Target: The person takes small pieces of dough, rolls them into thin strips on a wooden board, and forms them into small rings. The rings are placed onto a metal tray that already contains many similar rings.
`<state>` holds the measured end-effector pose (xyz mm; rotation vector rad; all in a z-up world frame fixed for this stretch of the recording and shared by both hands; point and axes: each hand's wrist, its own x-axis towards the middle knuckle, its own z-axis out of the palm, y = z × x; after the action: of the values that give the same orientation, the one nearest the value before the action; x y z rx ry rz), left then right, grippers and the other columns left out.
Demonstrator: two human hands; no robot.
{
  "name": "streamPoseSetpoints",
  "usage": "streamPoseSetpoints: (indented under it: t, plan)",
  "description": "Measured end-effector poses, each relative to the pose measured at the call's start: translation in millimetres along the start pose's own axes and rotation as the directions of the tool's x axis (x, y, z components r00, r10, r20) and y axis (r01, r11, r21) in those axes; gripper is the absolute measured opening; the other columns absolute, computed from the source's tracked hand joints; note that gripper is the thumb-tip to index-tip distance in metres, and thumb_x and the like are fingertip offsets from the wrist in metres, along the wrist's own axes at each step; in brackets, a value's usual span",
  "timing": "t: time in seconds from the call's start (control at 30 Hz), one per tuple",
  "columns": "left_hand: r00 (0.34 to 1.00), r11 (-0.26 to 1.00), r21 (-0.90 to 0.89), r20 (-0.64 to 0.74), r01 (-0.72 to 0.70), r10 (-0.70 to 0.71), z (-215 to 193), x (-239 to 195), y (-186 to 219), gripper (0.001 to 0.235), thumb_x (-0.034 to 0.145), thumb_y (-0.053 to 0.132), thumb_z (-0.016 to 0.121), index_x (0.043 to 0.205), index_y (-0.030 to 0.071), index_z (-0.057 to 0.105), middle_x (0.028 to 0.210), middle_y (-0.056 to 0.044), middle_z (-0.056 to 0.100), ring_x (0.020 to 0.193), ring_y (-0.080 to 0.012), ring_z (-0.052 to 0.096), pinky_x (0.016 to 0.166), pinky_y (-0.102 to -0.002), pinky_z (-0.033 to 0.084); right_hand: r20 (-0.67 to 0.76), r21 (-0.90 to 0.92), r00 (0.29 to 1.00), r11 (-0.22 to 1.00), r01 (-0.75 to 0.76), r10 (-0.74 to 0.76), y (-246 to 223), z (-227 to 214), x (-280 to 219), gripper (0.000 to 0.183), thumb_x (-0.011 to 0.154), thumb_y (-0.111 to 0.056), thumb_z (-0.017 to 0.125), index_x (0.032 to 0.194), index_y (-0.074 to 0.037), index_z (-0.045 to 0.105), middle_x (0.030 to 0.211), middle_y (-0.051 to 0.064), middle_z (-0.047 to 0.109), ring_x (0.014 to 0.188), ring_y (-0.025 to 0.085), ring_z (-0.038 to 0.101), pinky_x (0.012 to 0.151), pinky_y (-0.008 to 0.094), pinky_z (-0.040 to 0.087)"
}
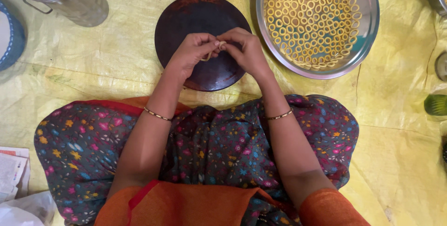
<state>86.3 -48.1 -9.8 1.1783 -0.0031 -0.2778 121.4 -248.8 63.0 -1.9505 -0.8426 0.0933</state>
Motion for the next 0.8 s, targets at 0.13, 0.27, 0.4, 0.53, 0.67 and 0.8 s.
streamPoseSetpoints:
  t: [0.13,0.27,0.4,0.53,0.67,0.8]
  plan:
    - [0.998,0.999,0.023,-0.053,0.039,-0.038,1,2,-2,0.015,0.096,0.018,0.073,0.095,0.003,0.076,0.085,0.000,0.075,0.072,-0.0051,0.064,0.060,-0.019,0.044,0.016,-0.035,0.996,0.996,-0.087,0.087,-3,0,0,0.011,0.090,-0.002,0.076,0.101,-0.001,0.076,0.093,0.008,0.070,0.085,0.018,0.068,0.075,0.030,0.053]
    - [0.994,0.998,0.028,-0.092,0.055,-0.052,0,4,-7,0.014,0.095,0.016,0.073,0.094,0.002,0.076,0.084,-0.001,0.076,0.070,-0.0057,0.065,0.061,-0.020,0.047,0.012,-0.031,0.990,0.989,-0.143,0.144,1,3,-1,0.010,0.089,-0.001,0.075,0.099,0.000,0.075,0.087,0.008,0.067,0.079,0.015,0.065,0.069,0.028,0.050]
    - [0.992,1.000,0.010,-0.128,0.007,-0.006,-3,9,-17,0.013,0.094,0.013,0.075,0.095,0.000,0.076,0.082,-0.003,0.073,0.070,-0.0064,0.065,0.065,-0.021,0.051,-0.032,0.061,0.990,0.989,-0.135,0.137,15,5,-5,0.009,0.090,0.000,0.074,0.099,0.000,0.073,0.090,0.004,0.066,0.081,0.010,0.065,0.071,0.025,0.051]
    - [0.961,0.986,0.145,-0.246,-0.088,0.122,-4,12,-28,0.014,0.090,0.011,0.079,0.096,-0.002,0.076,0.082,-0.003,0.073,0.072,-0.0077,0.066,0.066,-0.022,0.052,-0.050,0.279,0.956,0.923,-0.264,0.288,38,10,-5,0.012,0.095,-0.001,0.072,0.107,0.001,0.071,0.089,-0.001,0.071,0.082,0.004,0.065,0.074,0.022,0.051]
    - [0.807,0.637,0.744,-0.242,-0.203,0.539,1,8,-28,0.033,0.072,0.011,0.087,0.101,-0.002,0.077,0.091,-0.012,0.072,0.083,-0.0190,0.066,0.072,-0.030,0.053,-0.040,0.373,0.943,0.880,-0.293,0.331,54,11,-6,0.028,0.096,0.000,0.073,0.122,0.002,0.064,0.087,0.000,0.069,0.081,0.005,0.063,0.074,0.021,0.049]
    - [0.655,0.317,0.936,-0.145,-0.152,0.742,12,1,-17,0.038,0.072,0.011,0.088,0.108,0.005,0.079,0.106,-0.013,0.071,0.096,-0.0279,0.064,0.078,-0.037,0.051,0.024,0.517,0.923,0.785,-0.341,0.385,56,10,-6,0.039,0.095,0.000,0.074,0.130,0.002,0.059,0.088,0.002,0.070,0.082,0.007,0.066,0.077,0.022,0.051]
